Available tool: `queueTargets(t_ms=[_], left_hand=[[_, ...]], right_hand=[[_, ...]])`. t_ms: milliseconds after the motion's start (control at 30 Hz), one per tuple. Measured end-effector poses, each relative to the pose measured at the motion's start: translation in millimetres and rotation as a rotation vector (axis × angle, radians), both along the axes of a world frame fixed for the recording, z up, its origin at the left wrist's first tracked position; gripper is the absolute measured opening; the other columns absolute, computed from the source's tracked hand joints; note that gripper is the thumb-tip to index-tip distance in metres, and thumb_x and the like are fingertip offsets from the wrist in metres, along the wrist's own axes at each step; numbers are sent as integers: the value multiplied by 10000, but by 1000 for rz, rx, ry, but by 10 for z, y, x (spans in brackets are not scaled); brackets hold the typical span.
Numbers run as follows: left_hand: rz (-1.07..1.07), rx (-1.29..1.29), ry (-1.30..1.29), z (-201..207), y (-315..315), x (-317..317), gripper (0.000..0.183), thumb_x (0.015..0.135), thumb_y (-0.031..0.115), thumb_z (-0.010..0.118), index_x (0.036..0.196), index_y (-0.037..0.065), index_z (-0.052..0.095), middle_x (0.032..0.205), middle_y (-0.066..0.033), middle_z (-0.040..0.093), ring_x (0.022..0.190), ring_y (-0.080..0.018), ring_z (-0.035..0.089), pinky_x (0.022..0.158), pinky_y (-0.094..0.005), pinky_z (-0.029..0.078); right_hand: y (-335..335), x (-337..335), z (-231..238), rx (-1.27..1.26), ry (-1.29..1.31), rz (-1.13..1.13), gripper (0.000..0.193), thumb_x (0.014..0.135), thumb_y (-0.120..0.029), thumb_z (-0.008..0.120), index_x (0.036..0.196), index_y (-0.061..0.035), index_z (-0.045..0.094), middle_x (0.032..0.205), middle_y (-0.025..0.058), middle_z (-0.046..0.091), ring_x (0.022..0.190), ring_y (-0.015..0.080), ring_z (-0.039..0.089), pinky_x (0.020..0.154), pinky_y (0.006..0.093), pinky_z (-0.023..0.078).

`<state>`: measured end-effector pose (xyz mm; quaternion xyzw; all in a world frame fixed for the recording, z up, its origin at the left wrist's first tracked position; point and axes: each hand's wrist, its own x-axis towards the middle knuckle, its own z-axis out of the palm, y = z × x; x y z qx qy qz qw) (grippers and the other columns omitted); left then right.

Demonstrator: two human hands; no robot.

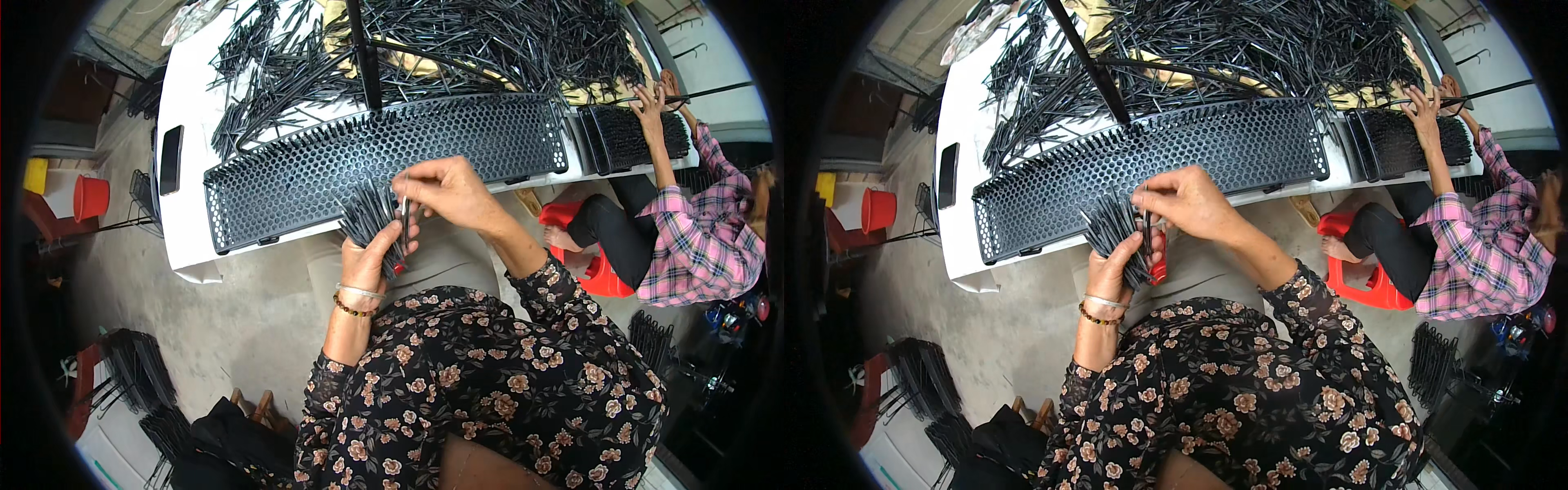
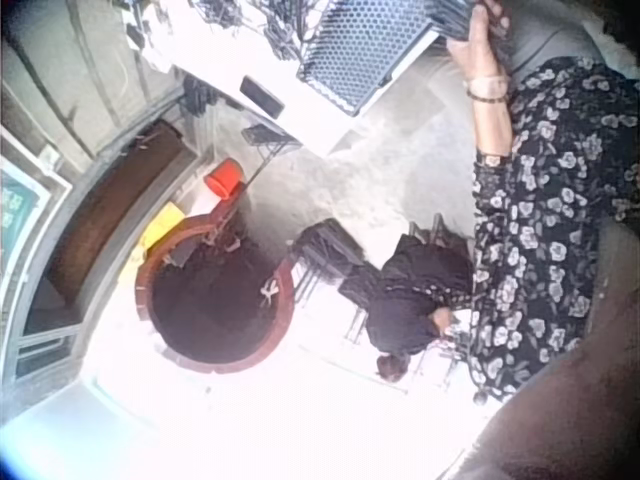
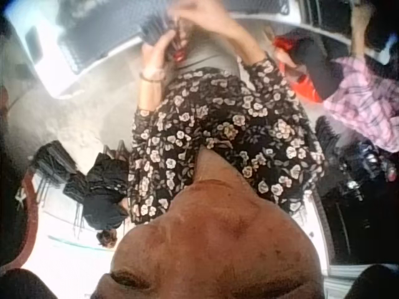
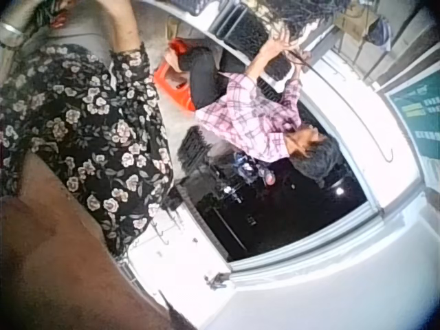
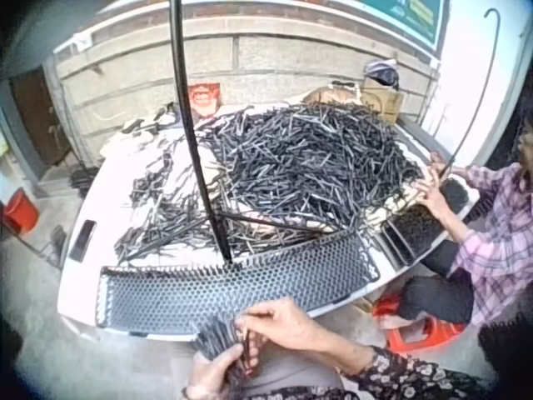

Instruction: The person inserts small plastic pins into a perforated plastic panel by hand, pushing each pin into a hole until it is seated.

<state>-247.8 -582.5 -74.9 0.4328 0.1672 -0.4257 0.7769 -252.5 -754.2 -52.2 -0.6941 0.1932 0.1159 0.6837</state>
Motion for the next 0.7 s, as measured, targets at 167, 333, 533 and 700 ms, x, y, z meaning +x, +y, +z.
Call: queueTargets(t_ms=[167,333,533,700], left_hand=[[61,62,76,-105,48,-29,231,829,55,614,1032,-42,561,908,-139,637,781,-212,644,643,-308,560],[105,50,99,5,-25,17,248,856,117,590,1046,-40,558,917,-146,639,755,-202,641,647,-301,564],[67,-5,26,14,10,-22,238,837,57,598,1063,-14,569,932,-123,643,754,-170,639,641,-279,558],[112,26,2,12,-16,-41,245,837,40,593,1072,-24,566,918,-109,652,748,-159,636,640,-262,548]], right_hand=[[-201,142,84,-97,-145,-126,216,862,-173,623,980,5,655,781,49,654,627,59,573,526,174,445],[-176,137,-11,43,-80,-39,250,832,-173,654,960,42,652,741,63,649,594,70,582,492,187,470],[7,51,-27,83,23,65,214,837,-141,645,962,32,654,756,52,652,599,70,594,501,178,459],[56,-97,-108,206,25,14,322,807,-142,683,973,122,603,722,102,643,597,104,605,492,207,474]])
